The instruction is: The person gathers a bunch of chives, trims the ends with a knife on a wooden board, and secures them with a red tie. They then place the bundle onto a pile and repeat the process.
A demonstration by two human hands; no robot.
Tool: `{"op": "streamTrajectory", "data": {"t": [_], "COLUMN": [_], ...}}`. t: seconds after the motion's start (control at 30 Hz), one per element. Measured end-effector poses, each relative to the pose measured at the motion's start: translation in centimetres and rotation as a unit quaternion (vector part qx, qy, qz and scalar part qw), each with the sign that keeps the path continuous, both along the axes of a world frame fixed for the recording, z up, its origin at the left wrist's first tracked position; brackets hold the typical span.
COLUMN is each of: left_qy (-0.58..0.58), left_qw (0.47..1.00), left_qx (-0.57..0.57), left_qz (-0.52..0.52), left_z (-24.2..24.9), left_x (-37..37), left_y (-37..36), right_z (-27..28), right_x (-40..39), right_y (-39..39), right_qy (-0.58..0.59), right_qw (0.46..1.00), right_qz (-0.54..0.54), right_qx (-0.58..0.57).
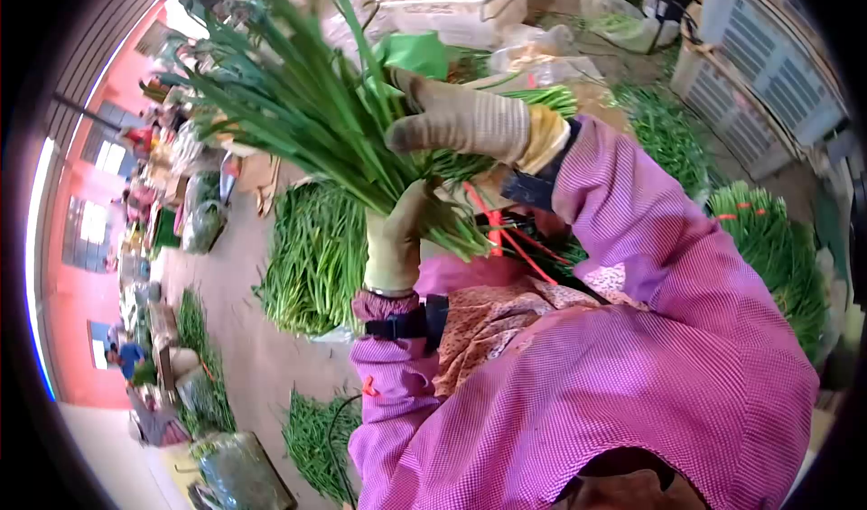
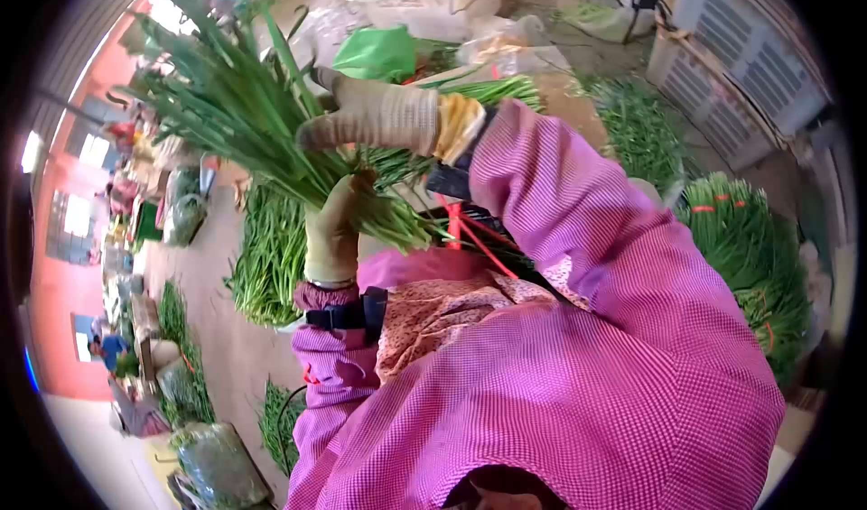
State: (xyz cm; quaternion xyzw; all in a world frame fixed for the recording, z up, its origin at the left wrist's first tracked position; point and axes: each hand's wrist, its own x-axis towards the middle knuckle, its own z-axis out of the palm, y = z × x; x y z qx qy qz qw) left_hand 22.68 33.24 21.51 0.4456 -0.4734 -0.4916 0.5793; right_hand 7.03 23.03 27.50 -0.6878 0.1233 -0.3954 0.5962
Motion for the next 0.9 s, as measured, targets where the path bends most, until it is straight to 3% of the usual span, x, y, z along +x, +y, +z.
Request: {"op": "streamTrajectory", "data": {"t": [0.03,0.07,0.13,0.23,0.27,0.3,0.33,0.43,0.47,0.53,0.57,0.6,0.63,0.67,0.7,0.77,0.8,0.83,0.9], "left_qy": [0.007,-0.016,-0.009,-0.058,-0.083,-0.108,-0.175,-0.248,-0.199,-0.227,-0.266,-0.318,-0.558,-0.599,-0.585,-0.452,-0.384,-0.296,-0.181], "left_qw": [1.000,0.999,1.000,0.996,0.990,0.983,0.969,0.937,0.948,0.937,0.924,0.903,0.750,0.733,0.749,0.844,0.881,0.917,0.946], "left_qx": [0.010,0.011,-0.028,-0.018,-0.021,-0.025,-0.108,-0.054,-0.021,-0.036,-0.074,-0.125,-0.292,-0.234,-0.221,-0.201,-0.185,-0.172,-0.052], "left_qz": [0.001,0.032,-0.005,-0.071,-0.108,-0.145,-0.136,-0.241,-0.249,-0.264,-0.263,-0.260,-0.202,-0.222,-0.218,-0.206,-0.206,-0.203,-0.263], "left_z": [0.0,-0.9,-1.4,-3.7,-4.0,-3.9,-5.0,-7.5,-10.2,-16.2,-19.5,-19.9,-20.2,-20.6,-20.2,-18.5,-16.6,-14.3,-9.4], "left_x": [-1.9,-3.7,-6.9,-10.3,-11.4,-12.6,-13.7,-16.1,-17.2,-18.5,-19.1,-20.1,-20.6,-20.7,-21.1,-21.0,-20.6,-20.2,-18.6], "left_y": [-1.4,-3.2,-5.9,-11.1,-12.0,-12.8,-14.5,-17.5,-18.3,-20.6,-21.9,-22.3,-22.8,-22.7,-22.3,-21.3,-20.2,-18.3,-13.4], "right_z": [0.4,0.7,2.3,0.2,-1.9,-1.9,-2.9,-11.9,-15.5,-16.5,-15.8,-15.1,-14.9,-16.8,-14.3,-17.8,-14.4,-12.7,-10.0], "right_x": [-0.4,-0.9,-3.2,-6.8,-8.6,-10.2,-12.0,-16.4,-17.5,-18.5,-18.5,-18.2,-18.1,-18.5,-18.5,-18.6,-18.5,-18.7,-19.2], "right_y": [-0.6,-1.0,-0.2,-2.9,-3.4,-2.9,-3.5,-6.4,-7.7,-7.4,-7.6,-8.4,-8.8,-9.8,-9.2,-10.0,-8.8,-7.5,-5.5], "right_qy": [-0.017,0.070,0.204,0.201,-0.021,-0.011,0.062,0.271,0.345,0.430,0.430,0.498,0.563,0.524,0.450,0.280,0.317,0.282,0.358], "right_qw": [1.000,0.993,0.940,0.908,0.954,0.946,0.941,0.902,0.882,0.841,0.839,0.798,0.751,0.773,0.763,0.826,0.803,0.828,0.830], "right_qz": [0.008,-0.082,-0.263,-0.367,-0.297,-0.325,-0.334,-0.335,-0.321,-0.287,-0.289,-0.305,-0.317,-0.334,-0.376,-0.469,-0.465,-0.452,-0.423], "right_qx": [-0.001,-0.040,-0.074,-0.012,-0.013,-0.008,-0.007,-0.026,-0.016,0.160,0.164,0.149,0.136,0.129,0.272,0.139,0.196,0.173,0.060]}}
